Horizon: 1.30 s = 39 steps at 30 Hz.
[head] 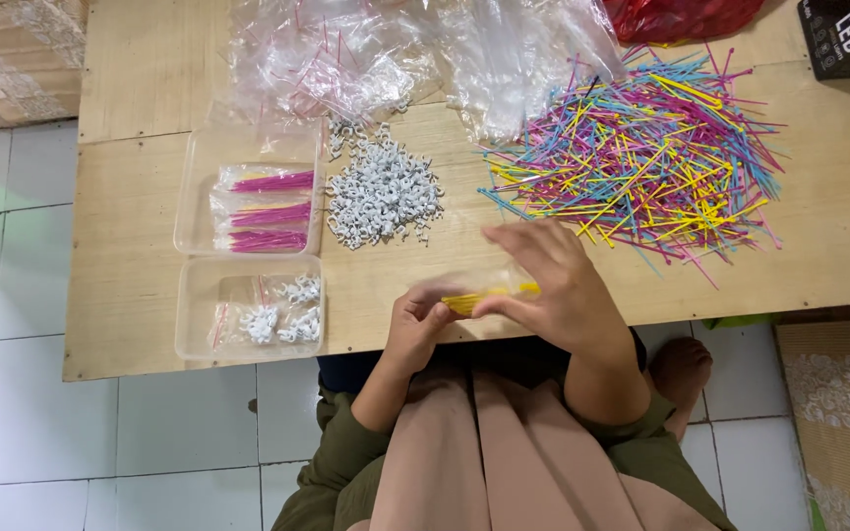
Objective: The person sorts colorful plastic sticks by color on a wooden table, then places yellow sticks into a small plastic bag and seals it. The person continues sorting blue sticks from a mixed pile.
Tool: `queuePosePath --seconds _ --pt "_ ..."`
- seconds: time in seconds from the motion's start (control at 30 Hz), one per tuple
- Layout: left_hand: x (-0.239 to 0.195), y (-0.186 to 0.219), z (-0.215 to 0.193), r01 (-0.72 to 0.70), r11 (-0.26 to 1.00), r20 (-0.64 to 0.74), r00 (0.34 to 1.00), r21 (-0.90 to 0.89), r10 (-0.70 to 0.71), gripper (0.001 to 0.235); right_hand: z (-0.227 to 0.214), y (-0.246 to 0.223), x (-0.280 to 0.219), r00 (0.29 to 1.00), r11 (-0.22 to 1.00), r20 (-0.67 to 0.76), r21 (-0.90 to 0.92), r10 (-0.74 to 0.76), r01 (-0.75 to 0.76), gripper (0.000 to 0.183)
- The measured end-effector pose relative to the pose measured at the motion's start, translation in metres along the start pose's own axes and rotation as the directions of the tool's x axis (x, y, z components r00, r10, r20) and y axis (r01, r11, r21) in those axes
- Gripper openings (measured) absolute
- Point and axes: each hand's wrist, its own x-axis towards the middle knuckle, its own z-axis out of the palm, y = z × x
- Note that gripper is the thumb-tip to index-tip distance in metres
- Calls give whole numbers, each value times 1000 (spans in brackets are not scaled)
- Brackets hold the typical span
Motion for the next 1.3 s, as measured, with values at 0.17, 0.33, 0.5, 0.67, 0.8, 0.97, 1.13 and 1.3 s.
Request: queuePosePath --seconds 0.17,0.33,0.5,0.67,0.8,0.97,1.13,1.3 --pt "8 -9 2 -64 998 -18 998 11 64 38 5 8 3 995 986 -68 156 72 -60 5" --pt "15 -3 -2 -106 994 1 994 -4 106 38 3 24 4 971 965 -212 258 108 -51 12" --pt "20 12 10 -145 989 -13 989 -26 145 38 0 42 -1 916 948 -380 320 131 -3 21" --pt "28 -7 -16 -170 983 -50 985 -67 167 39 7 44 -6 939 908 -241 398 244 -133 67" --pt "31 -11 -18 -170 983 -62 984 -70 166 39 21 42 -11 966 939 -86 272 242 -211 36" --pt "28 10 8 -158 986 -47 987 -58 156 40 16 40 1 940 965 -284 233 189 -124 9" --pt "31 -24 -30 -163 987 -52 985 -5 162 37 16 52 -3 904 977 -410 211 122 -36 7" --pt "31 -20 -23 -127 992 -65 990 -14 126 40 17 59 -10 899 966 -437 244 35 81 2"
